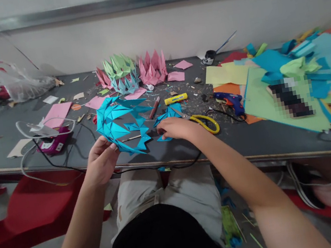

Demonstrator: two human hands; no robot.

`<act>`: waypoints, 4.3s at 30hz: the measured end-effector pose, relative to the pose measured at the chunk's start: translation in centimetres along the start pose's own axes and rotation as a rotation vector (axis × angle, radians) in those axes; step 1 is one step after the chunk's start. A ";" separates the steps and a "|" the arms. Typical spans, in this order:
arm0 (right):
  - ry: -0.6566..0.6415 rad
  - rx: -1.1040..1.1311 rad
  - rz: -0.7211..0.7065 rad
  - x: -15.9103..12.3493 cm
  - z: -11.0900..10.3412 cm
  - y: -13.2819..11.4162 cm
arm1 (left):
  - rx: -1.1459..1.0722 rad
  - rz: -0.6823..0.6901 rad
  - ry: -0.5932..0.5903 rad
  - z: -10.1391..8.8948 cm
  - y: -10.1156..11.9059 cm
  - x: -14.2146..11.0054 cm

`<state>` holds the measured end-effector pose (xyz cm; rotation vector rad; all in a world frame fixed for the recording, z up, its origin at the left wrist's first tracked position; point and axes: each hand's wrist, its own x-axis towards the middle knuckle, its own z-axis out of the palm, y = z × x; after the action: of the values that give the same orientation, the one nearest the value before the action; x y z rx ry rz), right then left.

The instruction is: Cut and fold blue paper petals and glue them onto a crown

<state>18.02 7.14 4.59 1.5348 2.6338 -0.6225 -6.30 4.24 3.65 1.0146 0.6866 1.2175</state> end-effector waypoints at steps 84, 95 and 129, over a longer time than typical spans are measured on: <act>0.474 -0.182 -0.272 0.5 5.6 -2.4 | 0.017 -0.004 -0.035 0.7 -0.2 -0.1; 0.512 -0.181 -0.186 0.4 6.4 -3.0 | 0.029 0.004 -0.041 0.5 -0.2 -0.2; 0.500 0.113 0.028 0.3 6.6 -4.4 | 0.168 0.061 -0.034 0.6 -0.3 0.4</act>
<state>13.06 3.14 -0.07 1.9804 2.9551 -0.4366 -5.56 4.48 3.72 1.2006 0.7452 1.2075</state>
